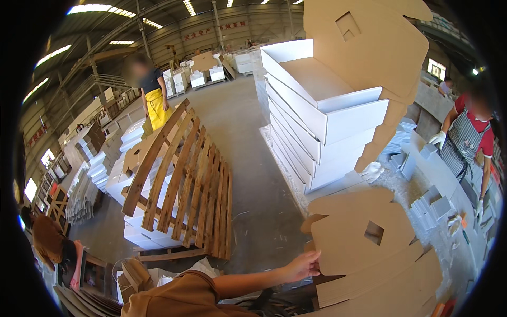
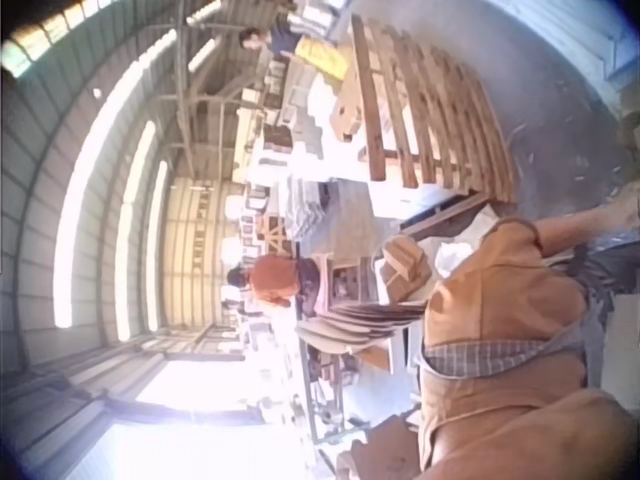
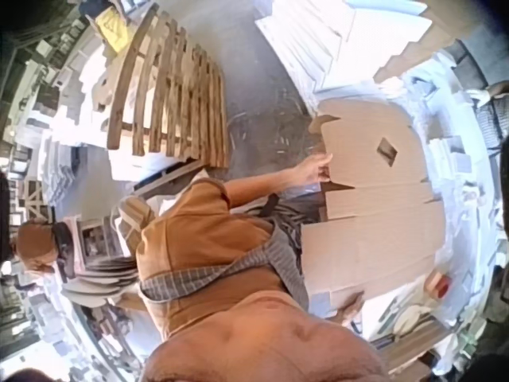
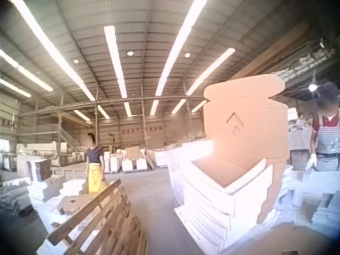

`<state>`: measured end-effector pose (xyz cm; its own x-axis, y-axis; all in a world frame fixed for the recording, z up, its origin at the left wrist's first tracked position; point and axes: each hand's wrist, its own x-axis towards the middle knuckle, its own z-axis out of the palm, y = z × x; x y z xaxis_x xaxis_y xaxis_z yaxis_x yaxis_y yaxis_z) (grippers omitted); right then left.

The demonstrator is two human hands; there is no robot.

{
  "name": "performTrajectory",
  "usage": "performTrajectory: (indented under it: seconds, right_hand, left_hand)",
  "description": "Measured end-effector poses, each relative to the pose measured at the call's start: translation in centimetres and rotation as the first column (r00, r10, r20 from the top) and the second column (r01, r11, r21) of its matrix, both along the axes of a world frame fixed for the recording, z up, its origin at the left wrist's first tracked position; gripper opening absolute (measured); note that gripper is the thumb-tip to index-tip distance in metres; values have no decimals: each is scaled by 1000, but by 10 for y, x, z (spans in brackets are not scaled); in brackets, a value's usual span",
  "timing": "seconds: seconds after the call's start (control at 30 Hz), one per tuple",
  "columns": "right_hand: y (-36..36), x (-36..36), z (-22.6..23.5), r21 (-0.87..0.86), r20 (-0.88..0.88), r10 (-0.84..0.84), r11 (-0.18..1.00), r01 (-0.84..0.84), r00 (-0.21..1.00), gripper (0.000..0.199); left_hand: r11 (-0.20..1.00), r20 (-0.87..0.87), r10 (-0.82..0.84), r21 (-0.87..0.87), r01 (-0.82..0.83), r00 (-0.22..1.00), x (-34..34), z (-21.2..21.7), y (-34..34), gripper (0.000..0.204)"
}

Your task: The person folds flat cardboard pieces into box shapes and inserts white foam inserts into each box. The finished boxes are stacked on a nearby pile. The process is repeated continuously with multiple units.

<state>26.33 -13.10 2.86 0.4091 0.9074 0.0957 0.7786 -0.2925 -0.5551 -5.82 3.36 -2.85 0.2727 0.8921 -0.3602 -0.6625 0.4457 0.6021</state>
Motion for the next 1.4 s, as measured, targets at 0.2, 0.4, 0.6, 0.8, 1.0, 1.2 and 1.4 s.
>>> performTrajectory:
  seconds: [0.2, 0.4, 0.6, 0.8, 1.0, 1.2, 1.4]
  right_hand:
    - [3, -9, 4, -10, 66, 15, 1000, -15, 998, 44]
    - [3, -20, 12, -10, 188, 6, 1000, -4, 982, 46]
    - [13, -40, 44, -134, 494, -24, 986, 103, 869, 48]
    - [-16, 22, 6, -41, -171, 212, 974, -222, 962, 43]
    - [-15, 50, 4, 69, -168, 312, 950, -305, 935, 39]
    - [-16, 53, -18, 126, -17, 270, 956, -266, 963, 31]
    - [-10, 44, -31, 304, 91, 78, 947, -102, 993, 23]
  left_hand:
    - [993, -364, -81, 50, 106, 928, 24, 14, 12, 38]
    - [845, -767, 217, 458, 277, 604, 47, 10, -15, 34]
    - [626, -845, 481, 518, 582, 235, 62, 56, -44, 49]
    - [524, -763, 587, 612, 592, 269, 69, 35, -35, 56]
    - [595, -799, 524, 592, 543, 295, 69, 63, -33, 40]
    - [537, -802, 503, 582, 610, 323, 84, 81, -38, 21]
    - [489, -805, 416, 590, 642, 423, 100, 80, -49, 23]
